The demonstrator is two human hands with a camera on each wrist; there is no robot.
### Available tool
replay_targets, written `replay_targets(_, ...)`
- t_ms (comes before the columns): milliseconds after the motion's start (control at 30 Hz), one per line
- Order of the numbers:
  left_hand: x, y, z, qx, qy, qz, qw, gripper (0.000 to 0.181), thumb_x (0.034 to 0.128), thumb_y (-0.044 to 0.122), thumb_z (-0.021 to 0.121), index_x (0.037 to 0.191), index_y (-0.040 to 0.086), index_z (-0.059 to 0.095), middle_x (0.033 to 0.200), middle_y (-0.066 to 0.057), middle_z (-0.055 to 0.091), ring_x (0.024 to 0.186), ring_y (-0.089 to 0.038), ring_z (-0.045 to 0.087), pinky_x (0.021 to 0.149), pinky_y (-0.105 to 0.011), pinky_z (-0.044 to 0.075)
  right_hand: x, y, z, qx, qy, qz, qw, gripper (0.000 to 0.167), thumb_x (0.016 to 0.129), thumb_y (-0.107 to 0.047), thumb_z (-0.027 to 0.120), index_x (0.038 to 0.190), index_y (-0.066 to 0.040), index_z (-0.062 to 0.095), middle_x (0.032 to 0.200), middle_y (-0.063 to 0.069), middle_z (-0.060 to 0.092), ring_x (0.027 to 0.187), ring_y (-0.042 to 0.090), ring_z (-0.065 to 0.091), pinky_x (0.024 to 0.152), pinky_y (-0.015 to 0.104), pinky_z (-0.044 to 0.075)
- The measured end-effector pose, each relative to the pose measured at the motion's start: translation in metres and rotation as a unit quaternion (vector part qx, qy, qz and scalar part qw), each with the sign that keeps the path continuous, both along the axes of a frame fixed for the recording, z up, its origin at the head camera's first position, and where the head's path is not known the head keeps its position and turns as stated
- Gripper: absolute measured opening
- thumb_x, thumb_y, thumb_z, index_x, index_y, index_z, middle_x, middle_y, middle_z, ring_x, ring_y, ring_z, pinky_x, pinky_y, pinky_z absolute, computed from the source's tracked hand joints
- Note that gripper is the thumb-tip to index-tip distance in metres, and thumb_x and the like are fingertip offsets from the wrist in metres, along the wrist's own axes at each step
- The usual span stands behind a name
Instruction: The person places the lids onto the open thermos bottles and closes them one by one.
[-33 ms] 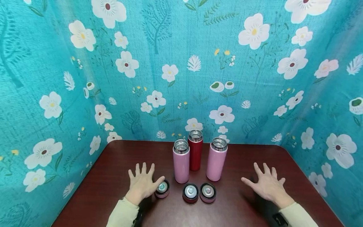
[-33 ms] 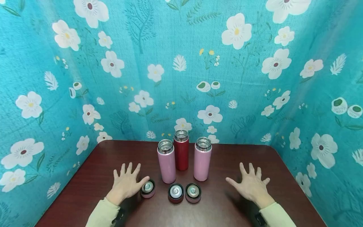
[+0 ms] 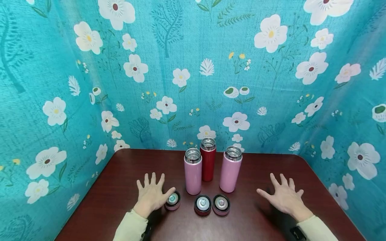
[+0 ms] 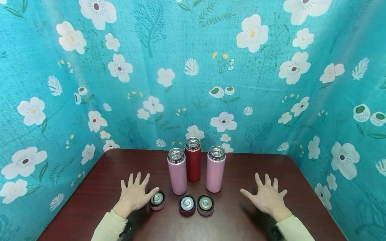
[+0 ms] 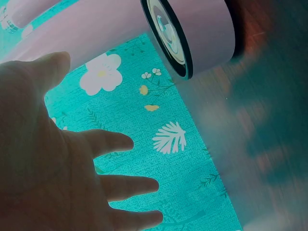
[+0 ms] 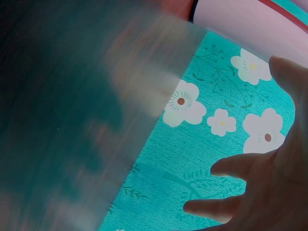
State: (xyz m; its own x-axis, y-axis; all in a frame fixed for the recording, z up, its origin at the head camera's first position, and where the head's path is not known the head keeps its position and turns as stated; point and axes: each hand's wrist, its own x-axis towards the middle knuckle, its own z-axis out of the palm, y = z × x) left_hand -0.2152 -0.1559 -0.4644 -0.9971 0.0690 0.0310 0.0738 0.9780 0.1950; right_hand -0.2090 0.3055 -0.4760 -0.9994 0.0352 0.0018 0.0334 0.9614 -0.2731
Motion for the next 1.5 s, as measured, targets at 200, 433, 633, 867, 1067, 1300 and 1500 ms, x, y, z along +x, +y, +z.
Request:
replay_targets(200, 0.001, 0.000, 0.003, -0.002, 0.003, 0.001, 1.0000, 0.085, 0.0836, 0.071, 0.043, 0.144, 0.011, 0.040, 0.145, -0.029, 0.031, 0.134, -0.052, 0.015, 0.100, -0.072, 0.005, -0.001, 0.000, 0.003, 0.003, -0.001, -0.001, 1.0000, 0.110, 0.076, -0.078, 0.047, 0.142, 0.008, 0.028, 0.135, 0.044, 0.020, 0.120, 0.069, 0.011, 0.079, 0.085, 0.006)
replay_targets(433, 0.001, -0.001, 0.005, 0.002, 0.011, 0.009, 0.9999, 0.086, 0.0823, 0.070, 0.047, 0.143, 0.010, 0.041, 0.144, -0.030, 0.031, 0.133, -0.054, 0.016, 0.099, -0.072, 0.006, -0.004, 0.001, 0.010, -0.002, 0.026, -0.002, 0.9997, 0.111, 0.076, -0.077, 0.049, 0.141, 0.010, 0.027, 0.134, 0.043, 0.021, 0.119, 0.068, 0.013, 0.079, 0.085, 0.007)
replay_targets(633, 0.002, -0.001, 0.003, 0.007, 0.004, 0.010, 0.9999, 0.089, 0.0809, 0.074, 0.044, 0.144, 0.011, 0.040, 0.145, -0.029, 0.031, 0.133, -0.053, 0.017, 0.100, -0.072, 0.007, -0.002, 0.000, 0.011, -0.004, 0.025, -0.004, 0.9997, 0.112, 0.076, -0.076, 0.050, 0.141, 0.012, 0.025, 0.134, 0.044, 0.020, 0.119, 0.067, 0.014, 0.080, 0.084, 0.009)
replay_targets(867, -0.001, -0.002, 0.000, 0.033, 0.011, 0.003, 0.9994, 0.091, 0.0804, 0.073, 0.047, 0.145, 0.010, 0.038, 0.145, -0.027, 0.032, 0.132, -0.051, 0.024, 0.099, -0.071, 0.015, -0.004, -0.003, 0.011, -0.017, 0.047, 0.017, 0.9986, 0.111, 0.076, -0.075, 0.052, 0.138, 0.014, 0.028, 0.132, 0.043, 0.025, 0.117, 0.063, 0.023, 0.084, 0.078, 0.024)
replay_targets(1067, -0.005, -0.007, -0.005, 0.092, 0.039, -0.045, 0.9940, 0.066, 0.0882, 0.047, 0.060, 0.135, 0.001, 0.049, 0.131, -0.020, 0.050, 0.117, -0.036, 0.049, 0.091, -0.055, 0.042, -0.009, -0.009, 0.004, -0.084, 0.103, 0.072, 0.9885, 0.071, 0.082, -0.043, 0.069, 0.125, 0.009, 0.047, 0.119, 0.031, 0.050, 0.107, 0.046, 0.049, 0.085, 0.061, 0.043)
replay_targets(1300, -0.006, -0.012, -0.012, 0.169, 0.008, -0.097, 0.9809, 0.053, 0.0905, 0.036, 0.061, 0.124, -0.004, 0.056, 0.122, -0.019, 0.057, 0.114, -0.034, 0.053, 0.092, -0.052, 0.043, -0.012, -0.017, 0.004, -0.126, 0.132, 0.083, 0.9796, 0.046, 0.082, -0.021, 0.072, 0.117, 0.005, 0.055, 0.108, 0.020, 0.059, 0.096, 0.036, 0.058, 0.080, 0.051, 0.049)
replay_targets(1500, -0.005, -0.012, -0.020, 0.199, -0.047, -0.090, 0.9746, 0.063, 0.0909, 0.042, 0.059, 0.131, -0.006, 0.048, 0.132, -0.023, 0.049, 0.125, -0.038, 0.043, 0.099, -0.054, 0.035, -0.011, -0.027, 0.007, -0.150, 0.143, 0.097, 0.9735, 0.048, 0.084, -0.023, 0.071, 0.119, 0.004, 0.053, 0.110, 0.019, 0.058, 0.098, 0.034, 0.057, 0.081, 0.051, 0.049)
